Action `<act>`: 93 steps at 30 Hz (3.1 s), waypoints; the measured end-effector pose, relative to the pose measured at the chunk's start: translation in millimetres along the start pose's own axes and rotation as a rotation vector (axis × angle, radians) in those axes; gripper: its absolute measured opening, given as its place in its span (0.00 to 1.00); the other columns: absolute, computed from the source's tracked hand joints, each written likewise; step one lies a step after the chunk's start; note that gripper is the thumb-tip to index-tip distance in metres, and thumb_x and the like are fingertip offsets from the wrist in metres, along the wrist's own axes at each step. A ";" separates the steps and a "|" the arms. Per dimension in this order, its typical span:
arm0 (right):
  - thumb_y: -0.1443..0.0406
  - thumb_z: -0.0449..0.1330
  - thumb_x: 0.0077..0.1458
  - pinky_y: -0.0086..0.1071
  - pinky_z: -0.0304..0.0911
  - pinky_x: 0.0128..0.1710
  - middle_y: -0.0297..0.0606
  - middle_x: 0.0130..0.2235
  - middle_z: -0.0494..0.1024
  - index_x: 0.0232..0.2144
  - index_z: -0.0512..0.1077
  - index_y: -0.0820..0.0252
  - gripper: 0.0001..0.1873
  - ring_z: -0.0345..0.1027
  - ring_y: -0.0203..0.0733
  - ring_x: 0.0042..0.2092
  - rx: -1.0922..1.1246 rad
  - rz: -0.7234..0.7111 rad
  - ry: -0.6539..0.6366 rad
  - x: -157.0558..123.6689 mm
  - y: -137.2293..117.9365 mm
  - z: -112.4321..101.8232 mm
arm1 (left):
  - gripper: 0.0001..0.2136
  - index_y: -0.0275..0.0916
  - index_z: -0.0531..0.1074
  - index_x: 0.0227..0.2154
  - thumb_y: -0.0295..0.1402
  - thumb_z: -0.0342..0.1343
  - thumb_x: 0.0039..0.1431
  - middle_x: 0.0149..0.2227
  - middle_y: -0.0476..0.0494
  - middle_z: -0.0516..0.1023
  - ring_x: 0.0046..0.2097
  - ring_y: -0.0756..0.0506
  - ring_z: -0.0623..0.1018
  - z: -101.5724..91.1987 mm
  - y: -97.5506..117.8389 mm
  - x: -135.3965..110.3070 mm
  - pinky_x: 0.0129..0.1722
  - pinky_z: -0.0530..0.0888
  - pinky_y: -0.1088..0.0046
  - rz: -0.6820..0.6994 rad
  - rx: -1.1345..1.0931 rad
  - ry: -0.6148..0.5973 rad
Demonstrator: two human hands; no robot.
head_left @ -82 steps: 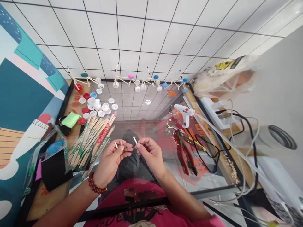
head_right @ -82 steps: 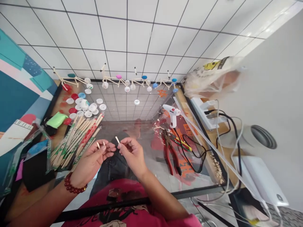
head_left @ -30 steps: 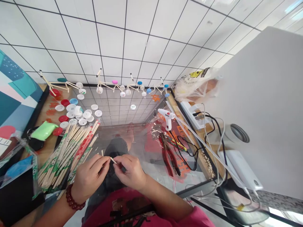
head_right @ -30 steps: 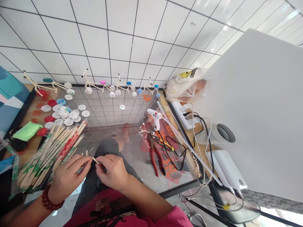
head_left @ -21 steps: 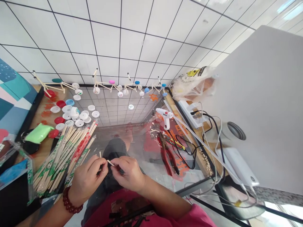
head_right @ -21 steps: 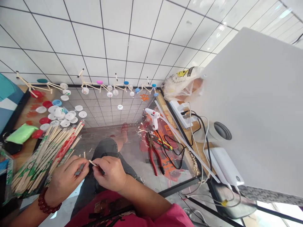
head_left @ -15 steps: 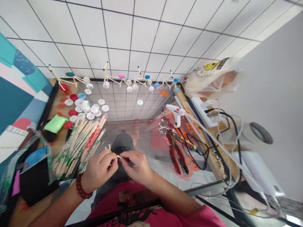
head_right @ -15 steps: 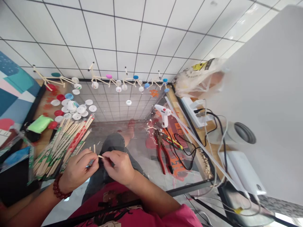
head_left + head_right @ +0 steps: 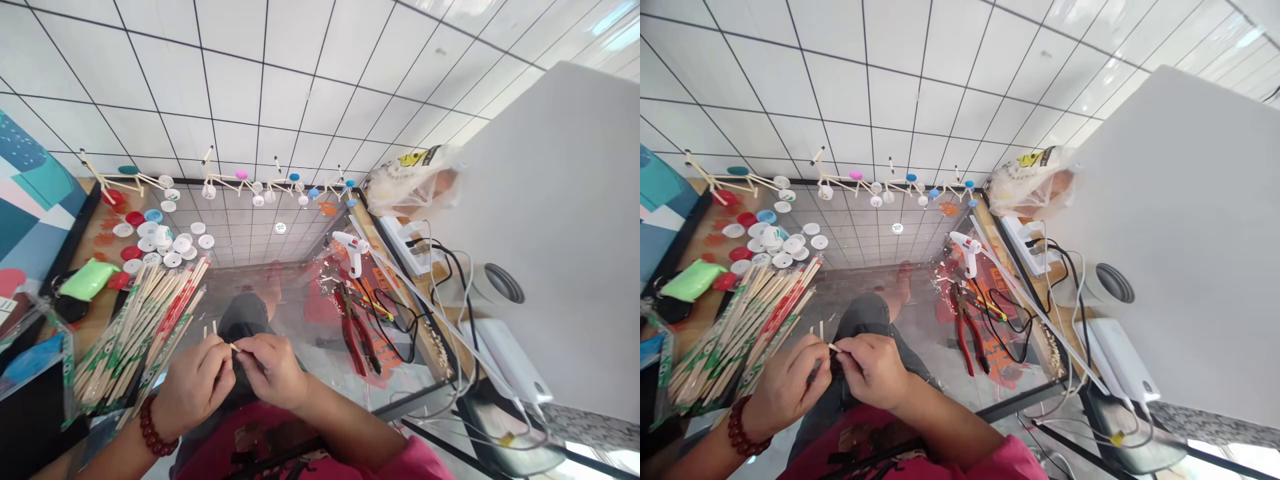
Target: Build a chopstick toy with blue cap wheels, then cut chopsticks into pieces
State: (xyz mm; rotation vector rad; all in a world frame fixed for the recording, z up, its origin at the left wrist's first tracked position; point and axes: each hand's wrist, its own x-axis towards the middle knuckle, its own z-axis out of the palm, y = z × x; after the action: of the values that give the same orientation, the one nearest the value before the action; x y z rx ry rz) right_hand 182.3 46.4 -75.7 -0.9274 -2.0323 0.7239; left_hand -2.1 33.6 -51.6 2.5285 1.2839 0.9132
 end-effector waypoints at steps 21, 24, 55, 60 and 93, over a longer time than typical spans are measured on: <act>0.69 0.55 0.63 0.32 0.71 0.40 0.40 0.38 0.81 0.42 0.76 0.57 0.10 0.74 0.38 0.38 -0.002 -0.046 0.099 2.3 1.1 -2.3 | 0.06 0.40 0.67 0.32 0.28 0.54 0.67 0.26 0.49 0.68 0.28 0.48 0.72 0.3 -3.7 -2.9 0.29 0.66 0.72 -0.093 -0.008 0.018; 0.68 0.56 0.63 0.32 0.71 0.39 0.39 0.37 0.81 0.41 0.76 0.57 0.08 0.74 0.38 0.37 -0.001 -0.032 0.109 2.4 1.3 -2.1 | 0.05 0.39 0.68 0.33 0.27 0.53 0.67 0.27 0.48 0.69 0.28 0.47 0.73 0.5 -3.2 -3.2 0.29 0.67 0.72 -0.086 -0.002 0.025; 0.66 0.59 0.62 0.32 0.67 0.37 0.37 0.34 0.82 0.42 0.74 0.55 0.06 0.75 0.38 0.34 -0.075 0.008 0.090 -0.1 2.0 -0.8 | 0.09 0.38 0.74 0.41 0.22 0.60 0.59 0.23 0.52 0.72 0.24 0.50 0.72 -7.8 -5.6 0.1 0.28 0.68 0.70 0.058 0.199 0.143; 0.67 0.59 0.62 0.33 0.68 0.37 0.37 0.35 0.83 0.42 0.75 0.55 0.07 0.75 0.38 0.34 -0.076 -0.022 0.107 0.7 1.0 -1.9 | 0.06 0.39 0.72 0.38 0.23 0.60 0.59 0.24 0.52 0.72 0.25 0.49 0.72 -4.7 -8.1 -1.9 0.29 0.67 0.69 0.043 0.248 0.115; 0.53 0.56 0.66 0.33 0.71 0.43 0.42 0.44 0.81 0.38 0.69 0.60 0.15 0.76 0.35 0.40 0.997 0.443 -0.624 3.3 -21.3 -28.7 | 0.06 0.43 0.75 0.28 0.38 0.64 0.53 0.32 0.49 0.80 0.35 0.44 0.77 -49.8 -17.2 10.7 0.33 0.65 0.71 -0.551 0.007 -0.635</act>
State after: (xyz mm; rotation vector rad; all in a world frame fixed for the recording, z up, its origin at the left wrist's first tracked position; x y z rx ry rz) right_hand 196.7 41.8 -43.2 -0.5531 -1.5461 2.2165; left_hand -38.2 46.2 -13.8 2.0111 1.5893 -0.0134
